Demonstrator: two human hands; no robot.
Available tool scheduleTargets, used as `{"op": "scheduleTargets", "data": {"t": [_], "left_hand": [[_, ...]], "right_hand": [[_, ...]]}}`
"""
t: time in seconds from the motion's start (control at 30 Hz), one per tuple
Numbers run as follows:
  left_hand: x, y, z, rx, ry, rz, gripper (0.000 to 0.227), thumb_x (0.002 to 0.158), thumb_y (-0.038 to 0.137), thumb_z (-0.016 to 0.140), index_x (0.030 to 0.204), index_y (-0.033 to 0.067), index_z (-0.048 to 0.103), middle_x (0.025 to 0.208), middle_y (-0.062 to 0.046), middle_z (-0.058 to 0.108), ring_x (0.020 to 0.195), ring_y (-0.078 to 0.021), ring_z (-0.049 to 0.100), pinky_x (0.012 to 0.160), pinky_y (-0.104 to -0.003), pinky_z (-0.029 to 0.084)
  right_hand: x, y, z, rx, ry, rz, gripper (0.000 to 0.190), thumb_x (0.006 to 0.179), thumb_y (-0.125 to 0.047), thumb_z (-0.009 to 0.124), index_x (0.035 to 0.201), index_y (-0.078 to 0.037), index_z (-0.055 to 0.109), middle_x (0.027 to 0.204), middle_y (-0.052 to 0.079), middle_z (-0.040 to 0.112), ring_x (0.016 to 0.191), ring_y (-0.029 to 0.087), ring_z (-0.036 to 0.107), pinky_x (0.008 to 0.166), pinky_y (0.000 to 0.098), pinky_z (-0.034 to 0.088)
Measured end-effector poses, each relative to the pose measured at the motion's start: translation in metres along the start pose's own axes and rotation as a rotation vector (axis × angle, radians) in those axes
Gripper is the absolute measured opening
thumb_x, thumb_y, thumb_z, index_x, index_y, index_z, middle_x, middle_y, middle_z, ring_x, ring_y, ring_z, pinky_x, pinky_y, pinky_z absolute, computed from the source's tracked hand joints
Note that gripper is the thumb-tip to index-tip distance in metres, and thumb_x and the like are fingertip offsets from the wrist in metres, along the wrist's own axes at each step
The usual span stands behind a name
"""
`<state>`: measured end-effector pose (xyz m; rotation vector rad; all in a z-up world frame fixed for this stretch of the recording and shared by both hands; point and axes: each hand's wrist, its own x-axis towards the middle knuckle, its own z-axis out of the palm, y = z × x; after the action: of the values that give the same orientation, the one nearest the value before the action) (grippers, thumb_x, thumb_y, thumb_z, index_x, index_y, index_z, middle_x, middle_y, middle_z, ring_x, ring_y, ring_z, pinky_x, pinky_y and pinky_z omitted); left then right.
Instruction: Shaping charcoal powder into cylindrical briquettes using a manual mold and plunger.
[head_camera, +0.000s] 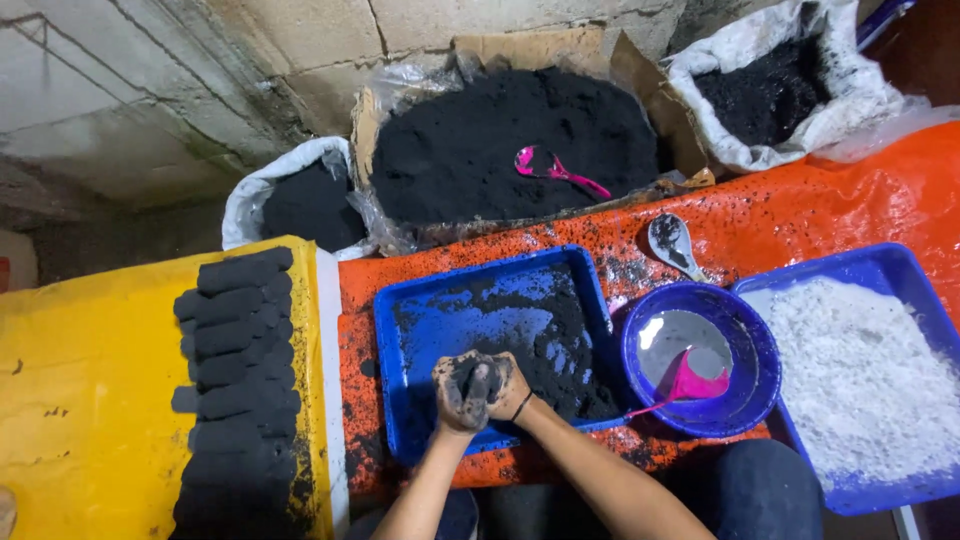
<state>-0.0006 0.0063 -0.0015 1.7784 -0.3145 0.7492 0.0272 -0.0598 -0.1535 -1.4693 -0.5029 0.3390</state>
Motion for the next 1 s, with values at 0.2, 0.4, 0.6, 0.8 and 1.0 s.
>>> {"op": "scheduleTargets", "data": {"t": [0.2,0.4,0.6,0.8,1.0], "left_hand": [[-0.001,0.006,0.009,-0.012,0.029,-0.004,0.022,0.076,0.000,0.053,0.054,0.0016,0.053,0.047,-0.012,0.051,0.040,-0.0289,0.048,0.038,-0.027,0.038],[0.009,0.006,0.012,-0.047,0.059,0.011,0.027,0.076,0.001,0.052,0.050,0.0047,0.052,0.043,-0.009,0.051,0.036,-0.0255,0.047,0.035,-0.025,0.037],[0.022,0.005,-0.006,-0.053,0.084,0.017,0.031,0.077,0.002,0.051,0.046,0.0079,0.051,0.040,-0.005,0.050,0.032,-0.0221,0.046,0.032,-0.023,0.037],[0.029,0.009,-0.008,-0.094,0.108,0.059,0.036,0.077,0.004,0.051,0.042,0.0110,0.051,0.036,-0.002,0.049,0.028,-0.0187,0.046,0.030,-0.022,0.036],[0.011,0.004,-0.002,0.024,0.207,0.002,0.039,0.075,0.008,0.049,0.037,0.0145,0.051,0.032,0.001,0.047,0.026,-0.0208,0.044,0.028,-0.023,0.036]], "right_hand": [[-0.005,0.012,0.001,0.028,0.003,0.028,0.028,0.070,-0.023,0.071,0.070,0.002,0.058,0.065,0.019,0.057,0.072,0.020,0.057,0.059,0.0311,0.045],[-0.005,0.023,0.003,0.033,0.020,0.042,0.027,0.070,-0.022,0.071,0.067,0.002,0.058,0.063,0.019,0.058,0.070,0.019,0.058,0.058,0.0301,0.045],[-0.001,0.031,-0.003,0.066,0.025,0.060,0.027,0.071,-0.021,0.071,0.065,0.002,0.059,0.060,0.018,0.058,0.068,0.018,0.058,0.056,0.0290,0.046],[-0.001,0.041,0.000,0.065,0.052,0.048,0.027,0.072,-0.019,0.071,0.062,0.003,0.059,0.057,0.018,0.059,0.066,0.017,0.059,0.055,0.0280,0.046],[-0.007,0.053,0.004,0.090,0.065,0.088,0.027,0.072,-0.018,0.071,0.060,0.003,0.060,0.055,0.018,0.059,0.064,0.016,0.059,0.053,0.0269,0.047]]}}
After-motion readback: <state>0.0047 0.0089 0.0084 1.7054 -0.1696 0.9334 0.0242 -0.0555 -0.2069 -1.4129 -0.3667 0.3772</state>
